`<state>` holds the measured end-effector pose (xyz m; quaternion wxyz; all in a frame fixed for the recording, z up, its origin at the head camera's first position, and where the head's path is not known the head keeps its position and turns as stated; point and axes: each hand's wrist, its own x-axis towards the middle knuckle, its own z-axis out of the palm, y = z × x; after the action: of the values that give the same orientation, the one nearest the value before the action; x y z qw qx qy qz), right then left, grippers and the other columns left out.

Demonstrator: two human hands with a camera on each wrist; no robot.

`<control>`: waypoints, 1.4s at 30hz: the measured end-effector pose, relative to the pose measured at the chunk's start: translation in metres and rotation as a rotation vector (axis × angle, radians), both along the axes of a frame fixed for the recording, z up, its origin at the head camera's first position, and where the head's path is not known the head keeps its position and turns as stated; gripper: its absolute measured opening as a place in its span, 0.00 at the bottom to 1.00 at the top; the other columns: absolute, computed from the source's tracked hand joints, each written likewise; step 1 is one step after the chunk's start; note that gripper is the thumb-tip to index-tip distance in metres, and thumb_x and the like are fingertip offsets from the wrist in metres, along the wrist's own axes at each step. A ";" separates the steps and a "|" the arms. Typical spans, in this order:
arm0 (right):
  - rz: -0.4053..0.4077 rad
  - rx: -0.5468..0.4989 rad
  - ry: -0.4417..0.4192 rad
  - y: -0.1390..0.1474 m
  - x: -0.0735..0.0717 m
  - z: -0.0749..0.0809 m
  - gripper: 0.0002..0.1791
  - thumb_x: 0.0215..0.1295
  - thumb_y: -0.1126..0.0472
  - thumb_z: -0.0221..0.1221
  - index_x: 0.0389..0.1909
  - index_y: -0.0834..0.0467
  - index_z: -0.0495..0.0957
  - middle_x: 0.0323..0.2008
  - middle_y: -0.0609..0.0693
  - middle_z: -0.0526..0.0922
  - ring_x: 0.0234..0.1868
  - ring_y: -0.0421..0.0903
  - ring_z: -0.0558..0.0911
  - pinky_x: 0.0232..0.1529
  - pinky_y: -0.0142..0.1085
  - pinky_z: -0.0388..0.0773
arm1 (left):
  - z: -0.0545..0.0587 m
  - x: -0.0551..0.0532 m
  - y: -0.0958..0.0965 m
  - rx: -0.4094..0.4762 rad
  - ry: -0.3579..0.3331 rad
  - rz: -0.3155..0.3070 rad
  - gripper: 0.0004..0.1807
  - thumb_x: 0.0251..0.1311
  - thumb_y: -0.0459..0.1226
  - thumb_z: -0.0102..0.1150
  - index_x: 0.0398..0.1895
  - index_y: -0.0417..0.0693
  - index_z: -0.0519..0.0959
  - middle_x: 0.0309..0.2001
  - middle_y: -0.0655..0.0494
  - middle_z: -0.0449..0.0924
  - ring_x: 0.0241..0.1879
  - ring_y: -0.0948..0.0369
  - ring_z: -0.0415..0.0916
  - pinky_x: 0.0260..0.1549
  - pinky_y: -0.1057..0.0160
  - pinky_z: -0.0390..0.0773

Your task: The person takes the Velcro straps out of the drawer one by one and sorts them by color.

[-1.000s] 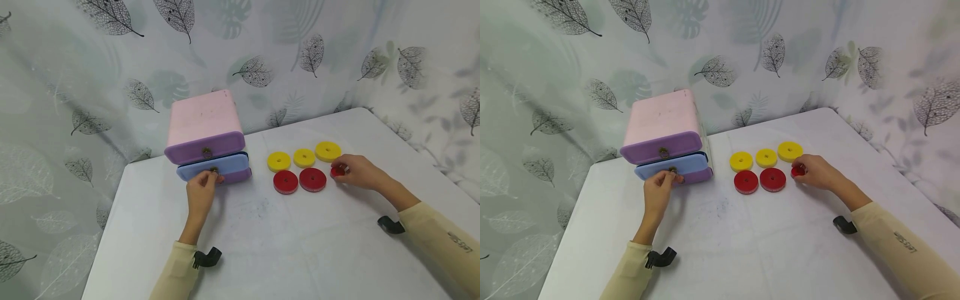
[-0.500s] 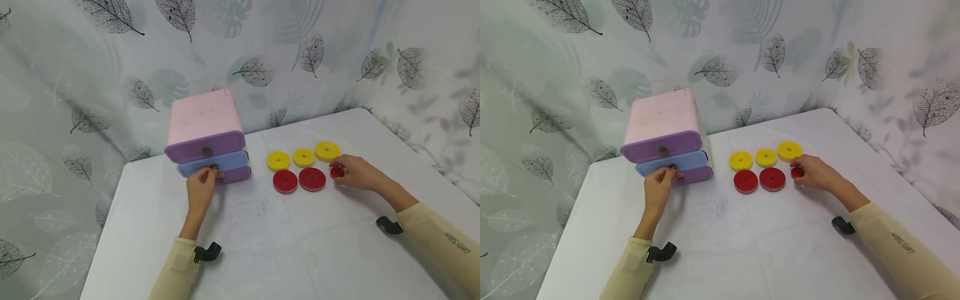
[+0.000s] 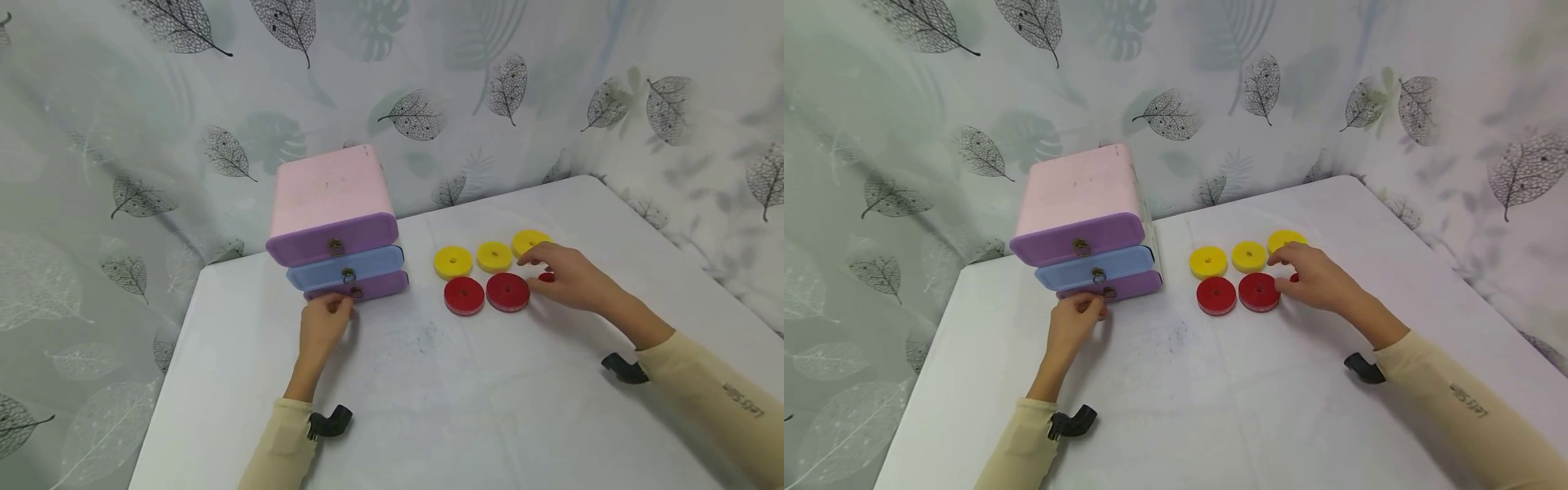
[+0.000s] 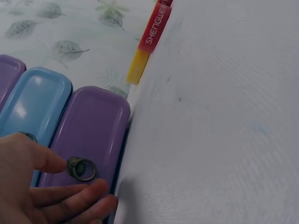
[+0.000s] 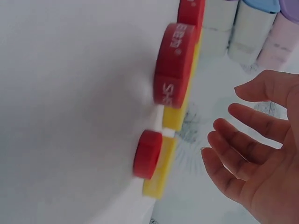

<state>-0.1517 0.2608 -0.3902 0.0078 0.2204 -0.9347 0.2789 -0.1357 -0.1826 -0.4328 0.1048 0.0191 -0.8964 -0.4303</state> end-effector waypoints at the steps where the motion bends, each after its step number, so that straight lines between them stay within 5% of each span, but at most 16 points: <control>1: 0.008 -0.004 0.008 -0.003 0.000 0.001 0.20 0.63 0.67 0.70 0.55 0.65 0.80 0.51 0.59 0.82 0.53 0.59 0.79 0.49 0.56 0.81 | -0.002 -0.001 0.000 -0.003 0.007 -0.007 0.12 0.67 0.40 0.61 0.35 0.43 0.90 0.27 0.56 0.87 0.27 0.60 0.82 0.28 0.61 0.76; 12: 0.086 -0.073 0.060 -0.029 0.005 0.009 0.17 0.63 0.67 0.70 0.53 0.61 0.81 0.51 0.56 0.83 0.50 0.56 0.79 0.46 0.53 0.82 | -0.013 -0.009 0.006 0.044 0.062 -0.050 0.15 0.68 0.39 0.64 0.21 0.47 0.83 0.15 0.60 0.78 0.15 0.60 0.73 0.16 0.65 0.67; 29: 0.140 -0.088 0.066 -0.047 0.006 0.018 0.18 0.62 0.69 0.69 0.54 0.62 0.81 0.53 0.54 0.83 0.55 0.57 0.80 0.51 0.55 0.81 | -0.005 0.028 0.013 -0.007 0.022 -0.009 0.16 0.68 0.40 0.64 0.19 0.49 0.80 0.14 0.63 0.75 0.13 0.59 0.70 0.15 0.64 0.66; 42: 0.250 -0.056 0.039 -0.101 0.004 0.040 0.21 0.65 0.63 0.68 0.58 0.59 0.80 0.57 0.52 0.81 0.58 0.52 0.79 0.56 0.50 0.79 | -0.005 0.057 0.013 -0.023 -0.008 -0.027 0.15 0.68 0.39 0.64 0.20 0.50 0.81 0.15 0.63 0.75 0.14 0.61 0.70 0.15 0.64 0.66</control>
<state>-0.1479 0.1601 -0.3498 -0.0027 0.3401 -0.8914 0.2996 -0.0782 -0.1699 -0.4376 0.0955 0.0073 -0.9019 -0.4213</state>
